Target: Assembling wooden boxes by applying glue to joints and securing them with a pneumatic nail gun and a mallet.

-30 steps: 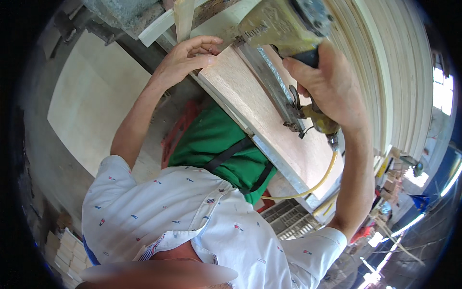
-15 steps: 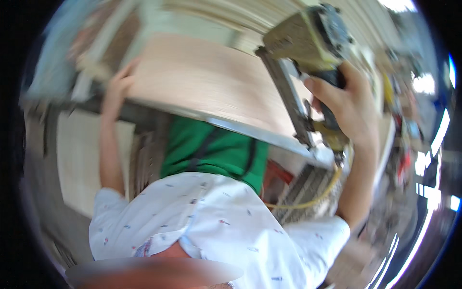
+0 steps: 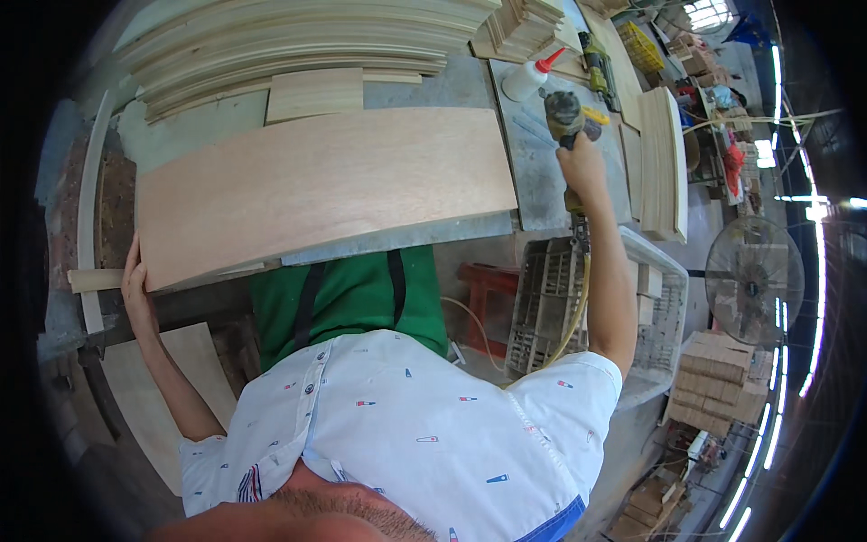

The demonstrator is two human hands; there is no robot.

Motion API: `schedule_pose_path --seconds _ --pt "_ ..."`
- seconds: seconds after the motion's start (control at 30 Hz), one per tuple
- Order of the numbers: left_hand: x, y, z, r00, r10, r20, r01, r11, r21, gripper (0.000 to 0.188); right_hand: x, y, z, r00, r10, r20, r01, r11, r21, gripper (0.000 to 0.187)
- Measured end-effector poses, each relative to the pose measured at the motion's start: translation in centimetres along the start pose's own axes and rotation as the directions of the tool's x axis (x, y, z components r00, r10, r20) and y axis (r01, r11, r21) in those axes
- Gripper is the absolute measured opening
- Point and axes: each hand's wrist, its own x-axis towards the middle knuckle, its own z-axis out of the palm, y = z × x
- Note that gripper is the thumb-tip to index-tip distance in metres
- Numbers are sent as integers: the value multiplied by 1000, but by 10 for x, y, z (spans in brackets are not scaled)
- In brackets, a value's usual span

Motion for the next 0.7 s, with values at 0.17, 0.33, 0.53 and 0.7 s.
schedule_pose_path --seconds 0.17,0.33,0.53,0.7 --pt "-4 6 5 1000 1 13 -2 999 38 56 -5 -9 66 996 79 34 -74 989 -127 40" --pt "-5 8 7 999 -39 -5 39 999 10 57 -28 -26 82 997 43 67 -38 997 -61 59" --pt "-16 -4 4 990 -117 -83 113 992 -54 53 -51 -23 78 968 20 -252 88 907 411 39" --pt "-41 -33 -3 963 -178 -202 153 979 -133 35 -88 -37 82 961 72 268 -278 278 920 42"
